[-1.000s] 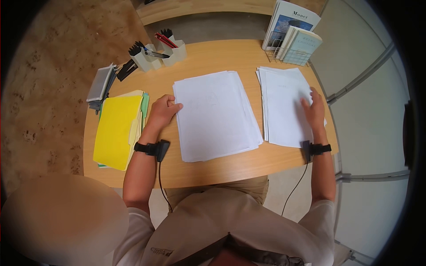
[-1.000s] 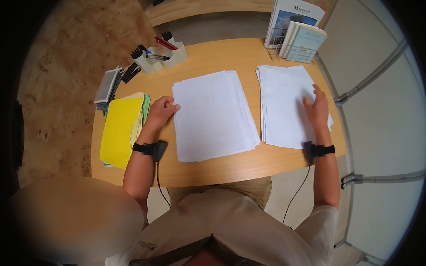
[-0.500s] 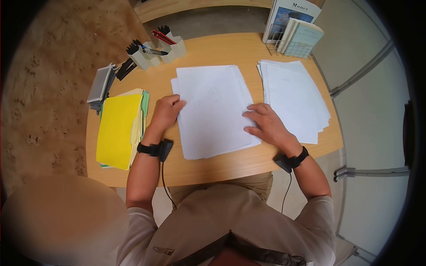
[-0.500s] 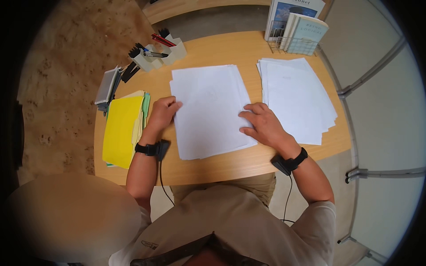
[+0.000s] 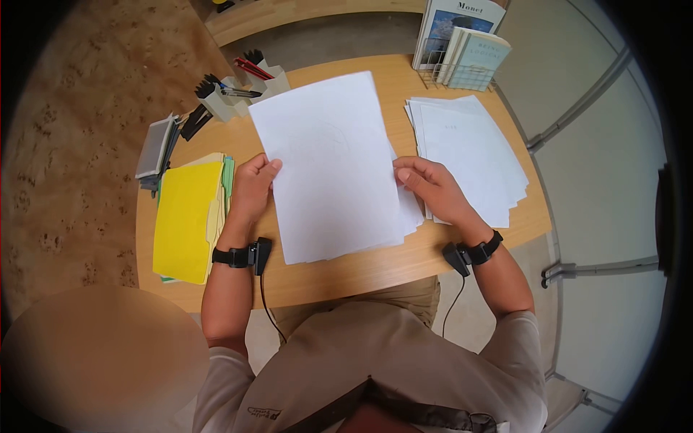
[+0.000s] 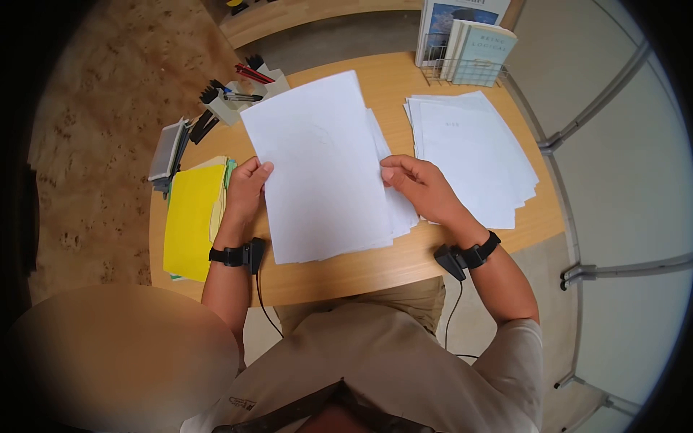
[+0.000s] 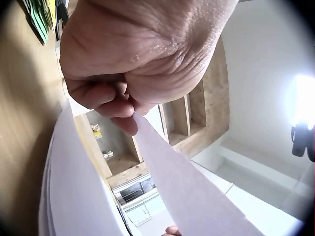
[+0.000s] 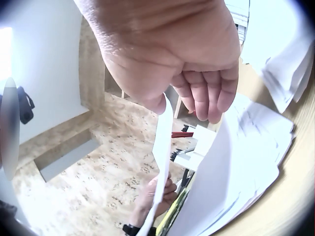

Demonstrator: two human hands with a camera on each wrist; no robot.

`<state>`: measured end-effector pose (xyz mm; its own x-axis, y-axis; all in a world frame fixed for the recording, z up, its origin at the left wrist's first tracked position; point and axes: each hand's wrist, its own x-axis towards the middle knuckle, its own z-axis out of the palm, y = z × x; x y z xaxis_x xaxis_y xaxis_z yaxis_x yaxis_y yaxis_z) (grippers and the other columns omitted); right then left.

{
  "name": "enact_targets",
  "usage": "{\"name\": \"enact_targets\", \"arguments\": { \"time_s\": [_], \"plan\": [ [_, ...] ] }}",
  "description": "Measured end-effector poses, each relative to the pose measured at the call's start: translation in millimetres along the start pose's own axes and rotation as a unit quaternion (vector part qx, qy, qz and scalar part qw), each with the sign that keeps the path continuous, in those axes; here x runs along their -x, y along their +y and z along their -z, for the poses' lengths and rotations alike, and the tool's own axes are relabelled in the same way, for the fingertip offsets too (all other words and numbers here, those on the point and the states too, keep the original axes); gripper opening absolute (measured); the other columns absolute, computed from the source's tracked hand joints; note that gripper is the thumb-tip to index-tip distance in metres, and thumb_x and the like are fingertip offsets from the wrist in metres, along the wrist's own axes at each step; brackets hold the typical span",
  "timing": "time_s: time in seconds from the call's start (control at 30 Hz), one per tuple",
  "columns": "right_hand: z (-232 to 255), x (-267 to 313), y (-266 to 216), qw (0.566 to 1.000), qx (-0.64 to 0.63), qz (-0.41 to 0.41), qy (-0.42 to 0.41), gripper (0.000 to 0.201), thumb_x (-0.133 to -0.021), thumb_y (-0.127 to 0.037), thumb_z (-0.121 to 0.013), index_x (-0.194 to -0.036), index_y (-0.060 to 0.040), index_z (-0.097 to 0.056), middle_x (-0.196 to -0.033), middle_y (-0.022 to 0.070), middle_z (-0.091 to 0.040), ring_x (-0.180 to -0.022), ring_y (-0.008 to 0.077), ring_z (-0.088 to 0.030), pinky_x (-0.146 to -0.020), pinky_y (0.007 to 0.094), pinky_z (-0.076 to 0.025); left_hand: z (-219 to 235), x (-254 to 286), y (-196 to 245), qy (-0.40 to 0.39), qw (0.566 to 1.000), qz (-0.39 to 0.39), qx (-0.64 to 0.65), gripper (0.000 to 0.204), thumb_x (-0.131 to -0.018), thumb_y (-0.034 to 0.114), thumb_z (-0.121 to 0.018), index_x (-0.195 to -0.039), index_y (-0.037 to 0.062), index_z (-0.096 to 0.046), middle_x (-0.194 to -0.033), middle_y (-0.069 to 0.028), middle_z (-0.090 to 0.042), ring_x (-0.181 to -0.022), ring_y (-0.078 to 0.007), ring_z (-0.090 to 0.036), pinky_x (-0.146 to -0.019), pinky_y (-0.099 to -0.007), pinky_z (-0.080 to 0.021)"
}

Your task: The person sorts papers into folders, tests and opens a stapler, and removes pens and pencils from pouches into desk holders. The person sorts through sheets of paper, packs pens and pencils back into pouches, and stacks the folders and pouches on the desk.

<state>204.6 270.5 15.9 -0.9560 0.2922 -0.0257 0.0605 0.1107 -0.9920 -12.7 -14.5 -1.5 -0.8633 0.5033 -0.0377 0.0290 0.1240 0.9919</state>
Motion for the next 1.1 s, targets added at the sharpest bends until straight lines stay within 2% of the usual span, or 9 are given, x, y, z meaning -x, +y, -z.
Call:
{"name": "enact_targets", "arguments": {
  "time_s": [0.23, 0.37, 0.47, 0.53, 0.6, 0.67, 0.73, 0.87, 1.1],
  "plan": [
    [-1, -3, -4, 0.993, -0.091, -0.063, -0.033, 0.035, -0.098, -0.02, -0.071, -0.123, 0.0041, -0.066, -0.087, -0.0004, -0.065, -0.072, 0.0052, -0.052, -0.065, 0.0249, -0.047, -18, 8, 15, -0.083, 0.994, -0.04, -0.061, 0.021, -0.101, 0.016, -0.065, -0.084, 0.0035, -0.063, -0.065, 0.0067, -0.052, -0.059, -0.0026, -0.044, -0.054, -0.0221, -0.037],
    [13, 5, -18, 0.986, 0.137, 0.086, 0.045, 0.024, -0.098, -0.014, -0.07, -0.116, 0.0017, -0.071, -0.09, 0.0032, -0.07, -0.076, 0.0082, -0.06, -0.069, 0.0254, -0.051, -26, 25, 44, -0.042, 0.995, -0.068, -0.051, 0.013, -0.098, 0.012, -0.067, -0.09, 0.0022, -0.068, -0.07, 0.0042, -0.059, -0.06, -0.0038, -0.05, -0.054, -0.0218, -0.037],
    [11, 22, -56, 0.958, 0.107, 0.256, 0.076, 0.022, -0.099, -0.01, -0.066, -0.117, 0.0017, -0.071, -0.102, 0.0065, -0.074, -0.087, 0.0127, -0.068, -0.078, 0.0259, -0.054, -31, 43, 70, -0.008, 0.986, -0.162, -0.023, 0.008, -0.093, 0.008, -0.07, -0.097, 0.0016, -0.074, -0.086, -0.0041, -0.07, -0.072, -0.009, -0.063, -0.061, -0.0222, -0.045],
    [11, 33, -66, 0.965, 0.098, 0.224, 0.095, 0.022, -0.1, -0.008, -0.061, -0.118, 0.002, -0.07, -0.106, 0.0084, -0.074, -0.09, 0.013, -0.068, -0.08, 0.0267, -0.054, -33, 47, 78, 0.024, 0.916, -0.394, -0.066, 0.018, -0.086, -0.004, -0.067, -0.101, 0.001, -0.077, -0.107, -0.0136, -0.073, -0.087, -0.0167, -0.07, -0.071, -0.0253, -0.053],
    [23, 37, -62, 0.979, 0.005, 0.196, 0.059, 0.024, -0.1, -0.001, -0.054, -0.116, 0.0023, -0.072, -0.102, 0.0083, -0.073, -0.09, 0.0137, -0.067, -0.08, 0.0271, -0.054, -29, 52, 82, 0.006, 0.94, -0.337, -0.048, 0.024, -0.078, -0.014, -0.063, -0.092, 0.0001, -0.076, -0.116, -0.0166, -0.071, -0.105, -0.0259, -0.068, -0.09, -0.0337, -0.054],
    [40, 35, -52, 0.978, 0.016, 0.202, 0.039, 0.028, -0.097, 0.003, -0.05, -0.113, 0.0018, -0.073, -0.098, 0.0069, -0.072, -0.086, 0.014, -0.065, -0.08, 0.0263, -0.052, -20, 46, 84, -0.088, 0.882, -0.438, -0.15, 0.03, -0.07, -0.017, -0.061, -0.088, 0.0017, -0.076, -0.119, -0.0153, -0.071, -0.118, -0.0316, -0.062, -0.101, -0.0396, -0.049],
    [51, 30, -39, 0.984, 0.006, 0.173, -0.03, 0.029, -0.093, 0.004, -0.051, -0.11, 0.0007, -0.075, -0.092, 0.005, -0.069, -0.081, 0.0134, -0.061, -0.077, 0.0245, -0.05, -23, 48, 72, -0.1, 0.891, -0.411, -0.165, 0.027, -0.069, -0.015, -0.064, -0.084, 0.0042, -0.076, -0.122, -0.0127, -0.07, -0.129, -0.0346, -0.054, -0.108, -0.0429, -0.043],
    [37, 32, -23, 0.997, -0.051, -0.014, 0.048, 0.015, -0.094, -0.006, -0.068, -0.106, -0.0031, -0.075, -0.081, -0.0046, -0.061, -0.071, 0.0051, -0.048, -0.067, 0.0213, -0.041, -31, 51, 49, -0.162, 0.912, -0.325, -0.191, 0.024, -0.068, -0.014, -0.065, -0.079, 0.0052, -0.074, -0.128, -0.0095, -0.068, -0.134, -0.0349, -0.051, -0.109, -0.0426, -0.043],
    [86, 17, 12, 0.983, 0.095, 0.007, 0.158, 0.016, -0.09, -0.004, -0.074, -0.106, -0.0059, -0.075, -0.075, -0.0103, -0.051, -0.067, 0.0015, -0.041, -0.06, 0.0195, -0.034, -34, 49, 35, -0.165, 0.92, -0.229, -0.271, 0.025, -0.083, -0.004, -0.067, -0.106, 0.0051, -0.072, -0.127, -0.0109, -0.068, -0.127, -0.0307, -0.058, -0.106, -0.0386, -0.047]
  ]
}}
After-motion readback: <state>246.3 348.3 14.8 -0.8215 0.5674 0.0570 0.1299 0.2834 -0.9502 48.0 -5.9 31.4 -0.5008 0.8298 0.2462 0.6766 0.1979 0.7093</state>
